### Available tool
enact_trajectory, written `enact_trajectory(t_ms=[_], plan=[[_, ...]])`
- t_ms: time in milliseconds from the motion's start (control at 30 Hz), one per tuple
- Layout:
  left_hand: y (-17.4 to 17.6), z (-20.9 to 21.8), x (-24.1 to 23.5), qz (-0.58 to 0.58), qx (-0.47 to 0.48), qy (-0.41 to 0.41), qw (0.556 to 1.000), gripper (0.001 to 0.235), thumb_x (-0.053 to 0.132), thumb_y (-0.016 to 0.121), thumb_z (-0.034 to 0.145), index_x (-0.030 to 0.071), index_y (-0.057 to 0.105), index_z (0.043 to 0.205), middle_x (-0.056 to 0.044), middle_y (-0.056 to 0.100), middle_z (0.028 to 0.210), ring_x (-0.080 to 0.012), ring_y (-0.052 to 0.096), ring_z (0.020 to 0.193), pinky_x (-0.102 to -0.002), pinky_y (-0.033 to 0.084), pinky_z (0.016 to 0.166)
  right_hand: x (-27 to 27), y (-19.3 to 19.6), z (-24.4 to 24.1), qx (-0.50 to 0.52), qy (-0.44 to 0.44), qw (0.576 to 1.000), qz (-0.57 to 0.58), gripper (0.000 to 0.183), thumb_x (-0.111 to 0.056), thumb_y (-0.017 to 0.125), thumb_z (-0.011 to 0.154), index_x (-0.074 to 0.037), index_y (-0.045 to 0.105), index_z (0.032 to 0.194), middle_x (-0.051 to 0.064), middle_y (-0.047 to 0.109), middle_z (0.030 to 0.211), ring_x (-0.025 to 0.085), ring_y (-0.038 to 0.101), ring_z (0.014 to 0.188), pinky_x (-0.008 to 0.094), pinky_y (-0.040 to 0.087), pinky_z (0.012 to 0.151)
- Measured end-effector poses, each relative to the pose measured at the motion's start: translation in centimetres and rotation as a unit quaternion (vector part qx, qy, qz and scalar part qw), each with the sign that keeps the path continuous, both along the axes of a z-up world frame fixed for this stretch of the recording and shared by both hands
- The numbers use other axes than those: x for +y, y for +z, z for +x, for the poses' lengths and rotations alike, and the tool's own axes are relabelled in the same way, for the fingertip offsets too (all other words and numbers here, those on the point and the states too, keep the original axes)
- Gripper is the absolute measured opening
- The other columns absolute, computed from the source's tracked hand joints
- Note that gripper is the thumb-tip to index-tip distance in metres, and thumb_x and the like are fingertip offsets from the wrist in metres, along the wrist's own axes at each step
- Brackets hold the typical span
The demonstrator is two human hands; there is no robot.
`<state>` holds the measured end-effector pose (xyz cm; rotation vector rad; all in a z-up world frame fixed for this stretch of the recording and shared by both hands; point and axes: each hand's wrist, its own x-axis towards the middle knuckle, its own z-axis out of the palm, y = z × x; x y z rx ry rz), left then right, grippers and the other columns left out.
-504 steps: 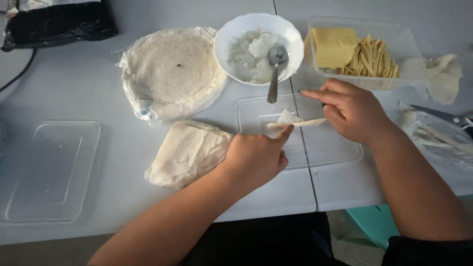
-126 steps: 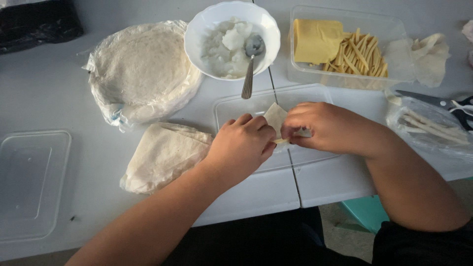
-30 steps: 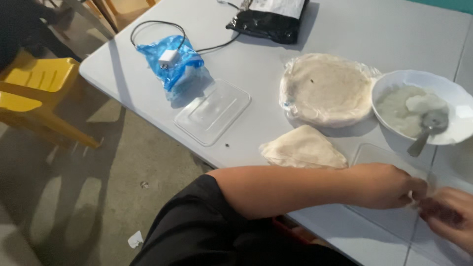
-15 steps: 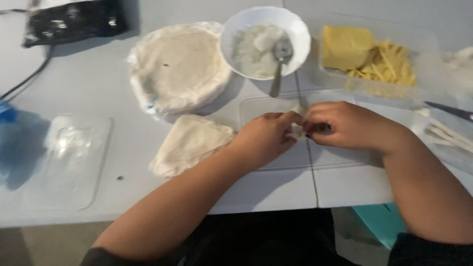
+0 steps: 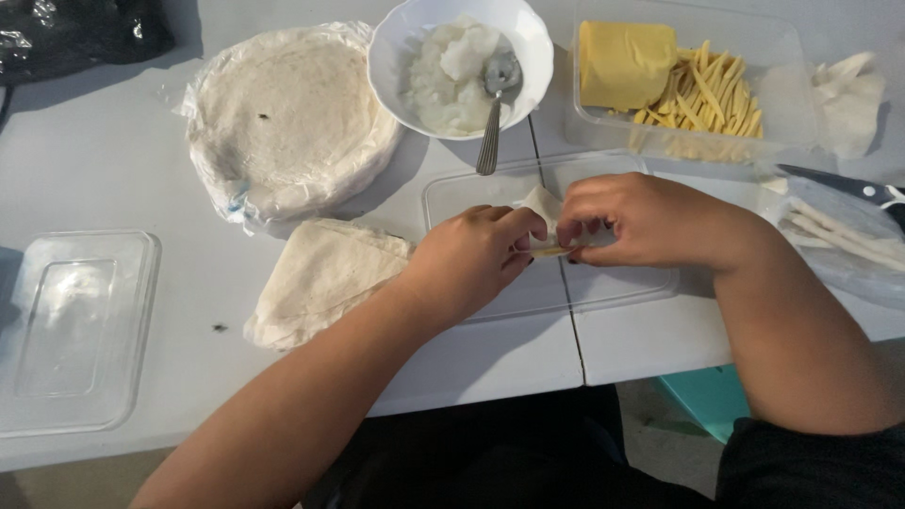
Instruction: The person places a white sheet on a plastic tray, adds shredded cheese and a white paste, then folds the sheet into a small packet. The person repeats this process several times.
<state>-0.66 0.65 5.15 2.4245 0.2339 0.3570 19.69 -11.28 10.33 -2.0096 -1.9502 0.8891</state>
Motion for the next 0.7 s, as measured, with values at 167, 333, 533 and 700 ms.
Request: enact_trajectory(t_ms=[167,333,533,700], plan=[[0.2,-0.4,0.0,0.043,-0.015,-0.020,0.999,0.031,0.019,0.074,0.087,0.013,0.064,0.116,-0.003,0.074,0.102,-0.0252,0.069,0.101,-0.041,0.055,0.085,-0.1,0.1,0.1,0.003,0.006,1.000,0.003,0.020,-0.016,0.078,0.078,-0.014,0.077,0.097,-0.002,0.071,0.094,0.013,0.072,0.086,0.029,0.060,0.075],[1.2,-1.1,0.1,0.093,-0.024,-0.062,0.993,0.043,0.024,0.079,0.079,0.015,0.063,0.118,-0.004,0.071,0.106,-0.0262,0.067,0.101,-0.043,0.052,0.086,-0.1,0.2,0.1,-0.005,0.035,0.999,0.017,0.022,-0.019,0.079,0.075,-0.014,0.076,0.097,-0.003,0.071,0.100,0.013,0.071,0.089,0.029,0.061,0.075],[2.1,-1.6,0.2,0.092,0.003,-0.073,0.993,0.041,0.015,0.075,0.079,0.018,0.063,0.118,0.001,0.072,0.100,-0.0217,0.067,0.103,-0.041,0.048,0.091,-0.3,0.1,0.4,-0.023,0.032,0.999,0.006,0.031,-0.022,0.076,0.078,-0.014,0.073,0.108,-0.002,0.071,0.094,0.015,0.069,0.084,0.030,0.058,0.072],[2.1,-1.6,0.4,0.081,-0.050,-0.118,0.988,0.049,0.003,0.066,0.070,0.020,0.065,0.116,0.008,0.075,0.093,-0.0184,0.068,0.101,-0.043,0.047,0.094,-0.1,-0.1,0.4,-0.004,0.034,0.999,0.009,0.027,-0.022,0.073,0.081,-0.014,0.074,0.107,-0.002,0.070,0.094,0.013,0.070,0.083,0.028,0.059,0.072]])
